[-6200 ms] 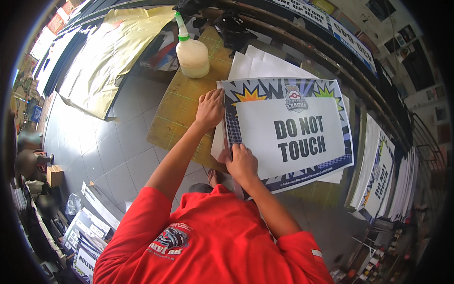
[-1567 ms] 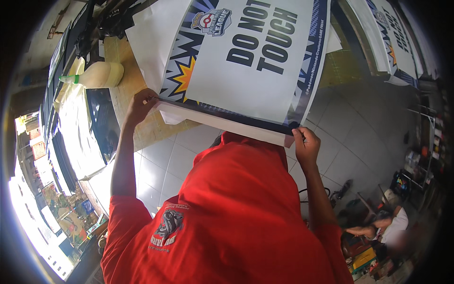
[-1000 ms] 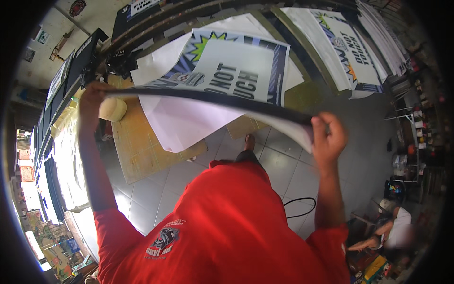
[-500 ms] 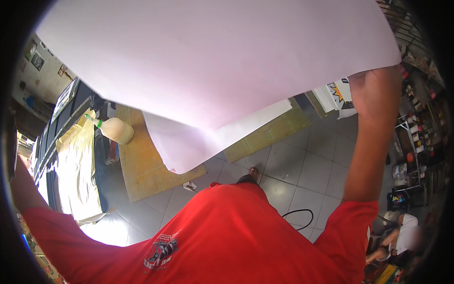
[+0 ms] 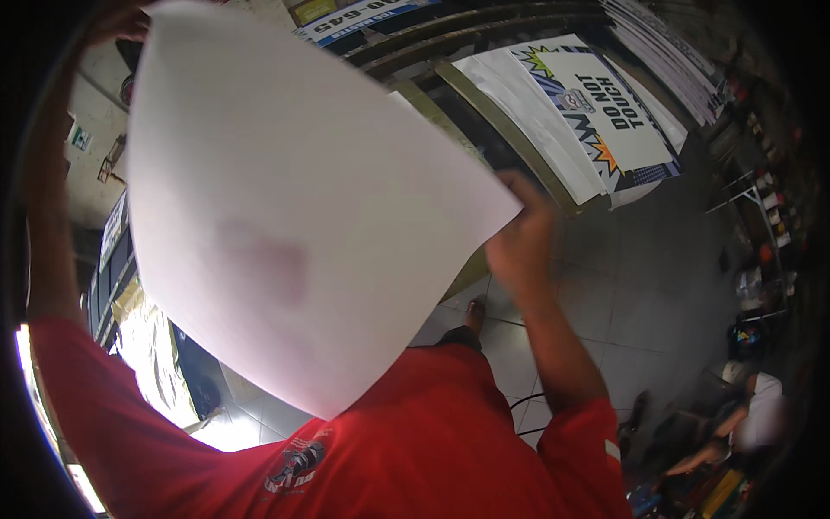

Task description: The person applies a protective film to printed signs by spraying liquid, peeling backing, aligning, and smoothing the surface. They handle multiple signs, using a spray bottle, a squeegee, and a cloth to remove bubbles and ensure adhesion.

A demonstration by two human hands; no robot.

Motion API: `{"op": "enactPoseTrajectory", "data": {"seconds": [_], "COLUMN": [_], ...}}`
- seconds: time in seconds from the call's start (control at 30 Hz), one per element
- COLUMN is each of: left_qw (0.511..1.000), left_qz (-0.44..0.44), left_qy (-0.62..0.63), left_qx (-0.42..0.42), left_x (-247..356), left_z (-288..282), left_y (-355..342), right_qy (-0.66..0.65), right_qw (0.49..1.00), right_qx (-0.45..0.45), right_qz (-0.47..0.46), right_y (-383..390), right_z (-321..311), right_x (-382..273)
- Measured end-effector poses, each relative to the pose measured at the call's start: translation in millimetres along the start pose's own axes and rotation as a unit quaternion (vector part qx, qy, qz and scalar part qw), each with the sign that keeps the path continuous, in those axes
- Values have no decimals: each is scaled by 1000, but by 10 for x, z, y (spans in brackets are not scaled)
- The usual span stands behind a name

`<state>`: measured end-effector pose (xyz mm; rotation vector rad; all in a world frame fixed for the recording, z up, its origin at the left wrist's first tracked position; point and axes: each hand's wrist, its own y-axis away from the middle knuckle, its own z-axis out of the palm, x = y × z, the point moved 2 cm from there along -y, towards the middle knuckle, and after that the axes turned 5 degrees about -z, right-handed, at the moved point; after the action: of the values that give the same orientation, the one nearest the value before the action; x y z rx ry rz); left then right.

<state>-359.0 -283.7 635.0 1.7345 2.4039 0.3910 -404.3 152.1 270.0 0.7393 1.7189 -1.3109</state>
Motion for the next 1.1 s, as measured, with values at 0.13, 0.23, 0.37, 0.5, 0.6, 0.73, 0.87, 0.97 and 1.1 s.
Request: {"op": "enactPoseTrajectory", "data": {"seconds": [0.13,0.23,0.37,0.5,0.6,0.73,0.87,0.97,1.1], "left_qw": [968,969,956,963,970,980,953,935,908], "left_qz": [-109,-135,-111,-68,-12,90,190,299,394], "left_qy": [210,170,201,189,196,176,116,115,54], "left_qx": [-84,-117,-183,-180,-141,14,205,150,132], "left_x": [-89,153,251,418,403,317,926,1585,2174], "left_z": [1183,2007,3027,3756,4105,4481,4722,4906,5179], "left_y": [-1543,-2410,-3363,-3872,-4041,-3963,-3462,-2854,-2316], "right_qy": [13,86,211,291,334,340,350,338,331], "right_qw": [998,996,976,949,931,924,916,918,917], "right_qx": [-2,-4,-57,-118,-146,-171,-191,-200,-213], "right_qz": [57,36,-17,-20,-37,-35,-44,-62,-70], "right_y": [217,341,441,500,504,489,477,432,419], "right_z": [44,19,-109,-188,-187,-178,-192,-185,-173], "right_x": [890,1583,2172,2427,2465,2445,2430,2392,2391]}}
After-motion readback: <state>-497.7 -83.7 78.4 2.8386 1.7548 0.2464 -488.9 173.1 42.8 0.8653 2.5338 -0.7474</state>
